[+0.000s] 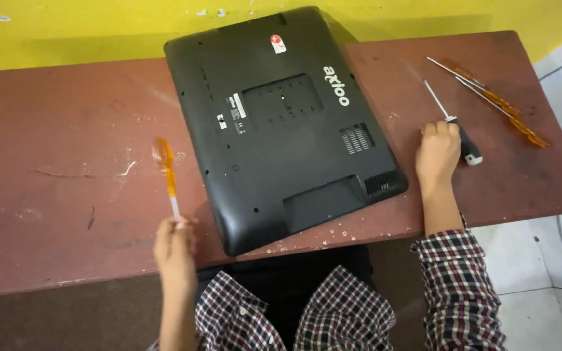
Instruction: Fastening the back cover of an electronic device using a manual screwdriver.
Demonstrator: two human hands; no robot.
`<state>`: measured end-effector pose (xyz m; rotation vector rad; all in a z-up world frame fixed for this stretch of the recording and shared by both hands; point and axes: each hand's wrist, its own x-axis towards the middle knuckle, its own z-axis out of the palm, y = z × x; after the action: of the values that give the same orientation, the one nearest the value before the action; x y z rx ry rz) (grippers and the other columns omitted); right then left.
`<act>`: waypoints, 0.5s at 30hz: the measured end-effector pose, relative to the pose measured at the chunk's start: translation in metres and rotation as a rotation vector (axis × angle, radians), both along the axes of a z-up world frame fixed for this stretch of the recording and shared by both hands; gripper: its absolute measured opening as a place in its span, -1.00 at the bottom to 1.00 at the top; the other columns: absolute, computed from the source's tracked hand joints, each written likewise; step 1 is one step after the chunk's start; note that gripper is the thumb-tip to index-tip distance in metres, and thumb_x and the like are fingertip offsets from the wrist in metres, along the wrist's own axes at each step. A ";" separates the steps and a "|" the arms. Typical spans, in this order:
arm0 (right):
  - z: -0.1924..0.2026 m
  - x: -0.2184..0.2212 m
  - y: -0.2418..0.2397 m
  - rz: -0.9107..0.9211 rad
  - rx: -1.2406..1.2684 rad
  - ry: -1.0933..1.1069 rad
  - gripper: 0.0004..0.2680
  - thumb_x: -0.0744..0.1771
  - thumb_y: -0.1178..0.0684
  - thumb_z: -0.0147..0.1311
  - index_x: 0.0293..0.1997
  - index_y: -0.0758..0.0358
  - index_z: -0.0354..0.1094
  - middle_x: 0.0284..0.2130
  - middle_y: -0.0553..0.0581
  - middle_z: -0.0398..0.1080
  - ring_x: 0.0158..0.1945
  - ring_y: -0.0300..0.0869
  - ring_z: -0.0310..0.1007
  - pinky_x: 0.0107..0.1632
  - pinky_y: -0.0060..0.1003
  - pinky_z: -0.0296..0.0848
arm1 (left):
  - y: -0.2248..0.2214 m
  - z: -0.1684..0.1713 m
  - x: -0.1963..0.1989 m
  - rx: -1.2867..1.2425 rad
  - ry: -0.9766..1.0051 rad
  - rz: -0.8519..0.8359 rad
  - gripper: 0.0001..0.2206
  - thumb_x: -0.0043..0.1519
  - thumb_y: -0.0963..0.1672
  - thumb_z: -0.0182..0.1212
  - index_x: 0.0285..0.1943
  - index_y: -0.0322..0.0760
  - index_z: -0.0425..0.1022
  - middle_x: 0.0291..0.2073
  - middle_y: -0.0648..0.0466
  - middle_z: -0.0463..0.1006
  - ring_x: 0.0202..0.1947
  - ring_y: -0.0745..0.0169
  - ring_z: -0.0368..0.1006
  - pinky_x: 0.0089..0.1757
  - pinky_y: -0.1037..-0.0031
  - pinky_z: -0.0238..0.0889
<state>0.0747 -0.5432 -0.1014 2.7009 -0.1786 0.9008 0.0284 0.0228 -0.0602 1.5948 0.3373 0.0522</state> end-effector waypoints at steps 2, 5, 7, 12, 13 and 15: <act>0.005 -0.002 0.006 -0.058 -0.018 0.071 -0.94 0.34 0.25 0.12 -0.33 0.28 0.41 -0.31 0.21 0.39 -0.19 0.11 0.33 -0.16 -0.08 0.40 | -0.010 0.002 -0.002 0.067 0.020 -0.009 -0.82 0.40 -0.11 -0.03 -0.21 -0.17 0.48 -0.56 0.20 0.33 -0.56 0.46 0.18 -0.45 0.60 0.07; -0.002 0.000 -0.001 -0.128 -0.072 0.078 -0.95 0.34 0.22 0.07 -0.32 0.23 0.35 -0.30 0.19 0.39 -0.18 0.06 0.33 -0.18 -0.12 0.40 | -0.021 0.002 0.009 0.096 0.030 -0.007 -0.78 0.41 -0.11 -0.03 -0.21 -0.23 0.51 -0.42 0.14 0.46 -0.32 0.39 0.37 -0.19 0.55 0.27; -0.001 -0.011 0.009 -0.120 -0.102 0.044 -0.92 0.38 0.16 0.02 -0.32 0.21 0.31 -0.32 0.18 0.37 -0.23 0.04 0.31 -0.18 -0.12 0.37 | -0.030 0.012 0.014 0.065 0.051 0.022 -0.80 0.40 -0.11 -0.01 -0.20 -0.25 0.49 -0.29 0.12 0.55 -0.13 0.40 0.45 -0.01 0.55 0.29; 0.032 -0.055 0.093 0.170 0.659 -0.148 -0.90 0.39 0.35 0.04 -0.03 0.39 0.40 -0.19 0.33 0.34 -0.04 0.31 0.39 0.15 0.05 0.35 | -0.049 0.020 0.048 -0.300 -0.123 0.120 -0.82 0.36 -0.15 0.01 -0.03 -0.40 0.45 0.02 -0.25 0.52 0.14 -0.07 0.38 0.25 -0.02 0.21; 0.038 -0.047 0.106 0.174 0.660 -0.154 -0.90 0.39 0.35 0.04 -0.03 0.39 0.40 -0.19 0.33 0.34 -0.04 0.31 0.39 0.15 0.05 0.35 | -0.047 0.022 0.069 -0.299 -0.131 0.121 -0.82 0.36 -0.15 0.01 -0.03 -0.40 0.45 0.02 -0.25 0.52 0.14 -0.07 0.38 0.25 -0.02 0.21; 0.044 -0.054 0.132 0.248 0.911 -0.237 -0.87 0.41 0.38 0.00 0.04 0.42 0.39 -0.18 0.37 0.39 -0.01 0.29 0.44 0.15 0.00 0.37 | -0.045 0.018 0.093 -0.170 -0.255 0.101 -0.65 0.45 -0.07 0.02 0.21 -0.51 0.37 0.13 -0.24 0.41 0.21 0.04 0.27 0.26 0.08 0.17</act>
<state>0.0208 -0.4107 -0.0572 3.4779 -0.3884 1.5021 0.1213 -0.0218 -0.0422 1.3837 0.2170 0.2943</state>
